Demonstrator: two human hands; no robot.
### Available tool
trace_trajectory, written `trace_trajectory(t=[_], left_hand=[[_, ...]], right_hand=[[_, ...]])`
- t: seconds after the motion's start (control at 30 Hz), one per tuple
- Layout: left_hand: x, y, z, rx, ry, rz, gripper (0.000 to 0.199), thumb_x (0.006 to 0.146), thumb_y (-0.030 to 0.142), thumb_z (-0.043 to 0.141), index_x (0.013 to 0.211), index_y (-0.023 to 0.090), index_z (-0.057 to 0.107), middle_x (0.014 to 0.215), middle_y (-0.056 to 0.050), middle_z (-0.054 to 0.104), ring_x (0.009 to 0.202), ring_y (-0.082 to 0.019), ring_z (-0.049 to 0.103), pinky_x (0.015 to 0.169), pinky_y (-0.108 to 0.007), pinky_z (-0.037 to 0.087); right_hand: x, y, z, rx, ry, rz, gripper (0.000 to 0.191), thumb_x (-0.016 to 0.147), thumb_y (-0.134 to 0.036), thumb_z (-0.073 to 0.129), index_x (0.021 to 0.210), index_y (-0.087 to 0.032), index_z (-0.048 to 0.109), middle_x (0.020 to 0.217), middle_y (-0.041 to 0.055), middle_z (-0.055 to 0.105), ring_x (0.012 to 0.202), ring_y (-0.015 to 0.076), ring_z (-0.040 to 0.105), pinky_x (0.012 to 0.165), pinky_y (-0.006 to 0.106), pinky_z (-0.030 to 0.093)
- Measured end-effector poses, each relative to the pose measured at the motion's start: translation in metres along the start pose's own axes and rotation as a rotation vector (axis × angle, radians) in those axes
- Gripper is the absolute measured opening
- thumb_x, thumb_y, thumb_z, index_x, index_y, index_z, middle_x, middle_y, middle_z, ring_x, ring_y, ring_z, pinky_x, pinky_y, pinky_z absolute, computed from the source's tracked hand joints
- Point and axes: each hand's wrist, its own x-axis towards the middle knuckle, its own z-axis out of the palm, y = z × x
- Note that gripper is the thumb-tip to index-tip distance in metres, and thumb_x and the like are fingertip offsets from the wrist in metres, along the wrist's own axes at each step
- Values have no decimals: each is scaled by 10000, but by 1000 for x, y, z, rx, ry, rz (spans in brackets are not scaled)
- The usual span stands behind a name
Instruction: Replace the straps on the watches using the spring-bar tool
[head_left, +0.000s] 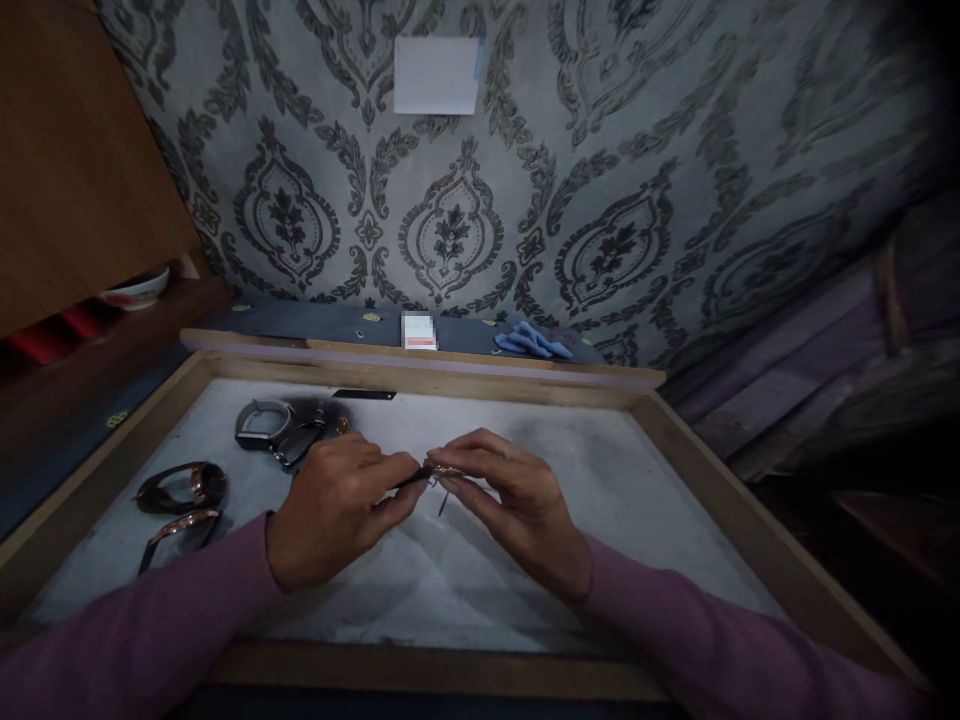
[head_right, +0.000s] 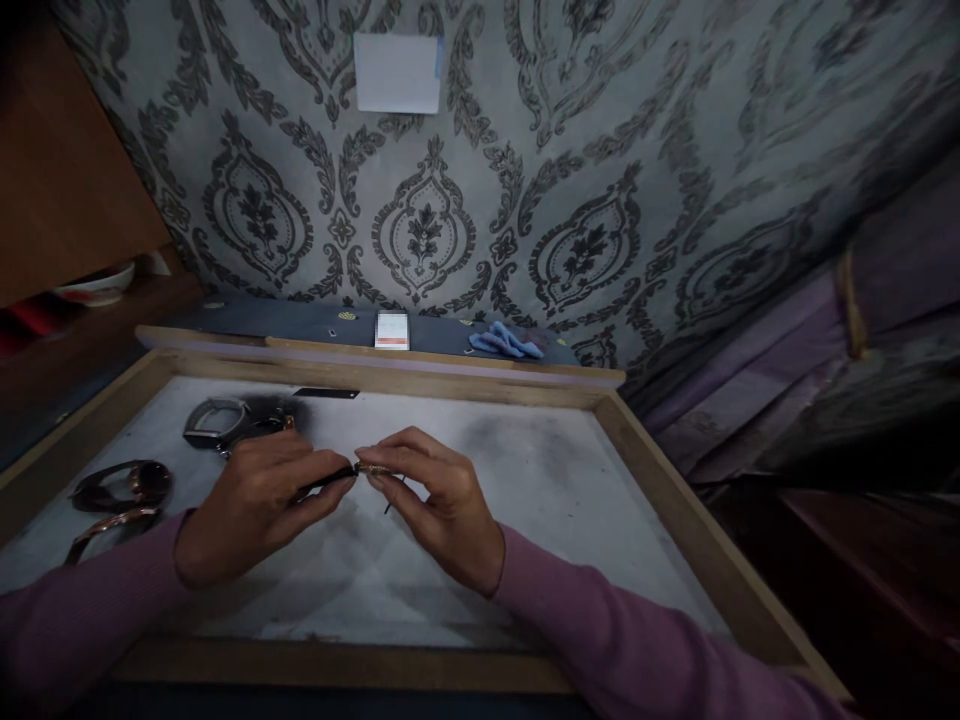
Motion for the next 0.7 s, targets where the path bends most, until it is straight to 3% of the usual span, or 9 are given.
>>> trace_trajectory(t=[0.37,0.53,0.7], left_hand=[[1,1,-1,-34,33,-36,234,941,240,507,808,171,686,524,24,588,479,-123,507,526,-255,355],[-1,0,0,-92,0,-85,165,924,219,524,921,176,683,612,13,664,518,-126,550,558,-258,381],[0,1,-2,-128,-18,-104,172,922,210,514,915,181,683,607,16,658,504,-116,539,550,-244,379]], right_hand=[[-5,-1,1,85,38,164,59,874,-221,654,921,-193,678,851,31,717,754,136,697,735,272,615],[-3,-2,-1,92,14,170,48,862,-196,663,908,-182,669,828,28,714,726,129,689,678,247,602],[-4,0,1,151,26,206,54,859,-218,670,896,-179,667,787,13,689,610,99,646,558,209,572]])
